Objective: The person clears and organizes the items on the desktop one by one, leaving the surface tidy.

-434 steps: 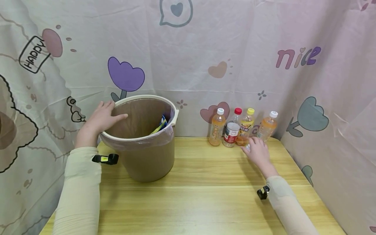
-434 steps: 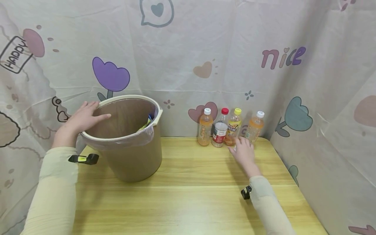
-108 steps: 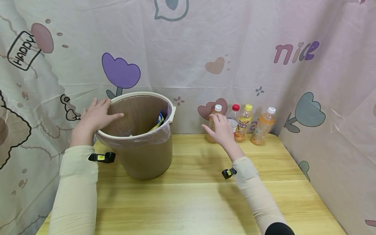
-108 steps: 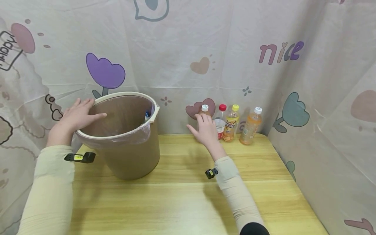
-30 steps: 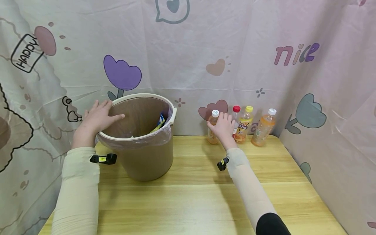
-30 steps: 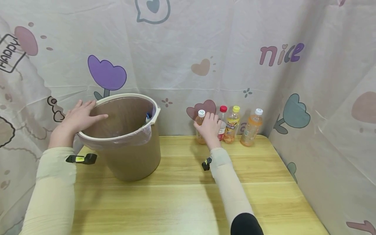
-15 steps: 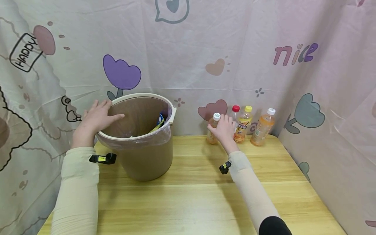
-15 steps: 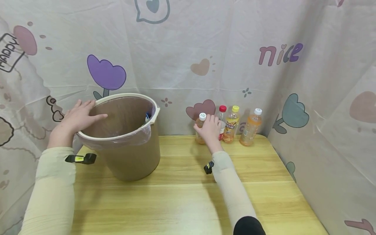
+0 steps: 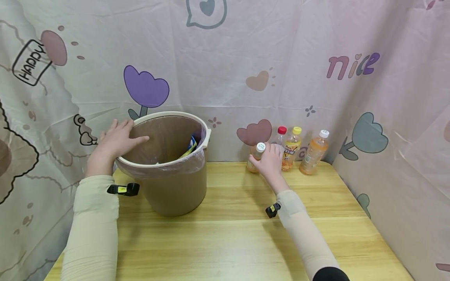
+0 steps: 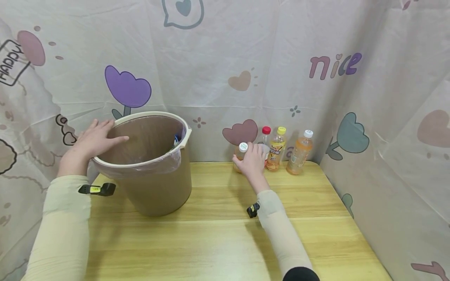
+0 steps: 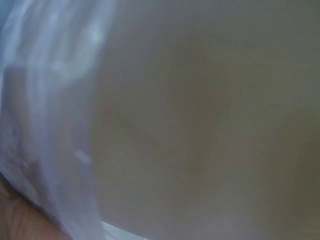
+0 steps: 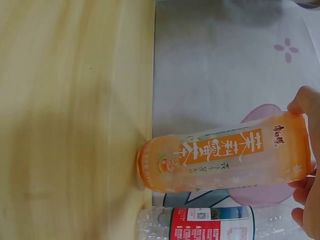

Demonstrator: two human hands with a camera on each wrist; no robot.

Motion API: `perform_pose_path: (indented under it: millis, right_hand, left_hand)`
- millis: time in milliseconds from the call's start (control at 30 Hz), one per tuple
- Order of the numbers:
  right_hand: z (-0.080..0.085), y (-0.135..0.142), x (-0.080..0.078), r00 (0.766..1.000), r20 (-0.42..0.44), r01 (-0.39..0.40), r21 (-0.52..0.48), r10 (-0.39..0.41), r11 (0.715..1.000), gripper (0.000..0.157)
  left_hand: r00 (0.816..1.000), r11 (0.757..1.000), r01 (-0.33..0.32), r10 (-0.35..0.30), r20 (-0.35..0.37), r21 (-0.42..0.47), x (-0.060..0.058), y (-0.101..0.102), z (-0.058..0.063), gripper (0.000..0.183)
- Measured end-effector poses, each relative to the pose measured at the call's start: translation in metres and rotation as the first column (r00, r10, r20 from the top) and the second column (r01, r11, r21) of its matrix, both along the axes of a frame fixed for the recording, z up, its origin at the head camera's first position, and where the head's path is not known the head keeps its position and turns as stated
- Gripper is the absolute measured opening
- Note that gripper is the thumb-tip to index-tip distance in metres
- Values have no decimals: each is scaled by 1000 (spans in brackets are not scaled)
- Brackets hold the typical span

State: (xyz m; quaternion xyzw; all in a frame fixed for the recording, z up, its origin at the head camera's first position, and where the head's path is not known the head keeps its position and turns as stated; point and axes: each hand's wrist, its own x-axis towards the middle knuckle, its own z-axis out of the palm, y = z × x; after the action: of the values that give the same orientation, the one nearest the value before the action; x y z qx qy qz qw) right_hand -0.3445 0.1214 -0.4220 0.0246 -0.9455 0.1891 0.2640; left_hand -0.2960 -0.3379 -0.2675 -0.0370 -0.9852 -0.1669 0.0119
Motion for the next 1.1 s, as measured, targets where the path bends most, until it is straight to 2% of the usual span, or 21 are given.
perform_pose_path:
  millis: [200, 667, 1100]
  right_hand:
    - [-6, 2, 11, 1000, -18, -1, -9, 1, 1000, 75]
    - [-24, 3, 26, 987, -140, -76, 55, 83, 996, 68]
    - [-22, -4, 42, 962, -216, -152, 92, 169, 984, 63]
  left_hand:
    - [1000, 1000, 0, 0, -6, 3, -1, -1, -1, 99]
    - [1000, 1000, 0, 0, 1, -4, -1, -2, -2, 102]
    - [1000, 1000, -2, 2, -3, -9, -2, -2, -2, 100]
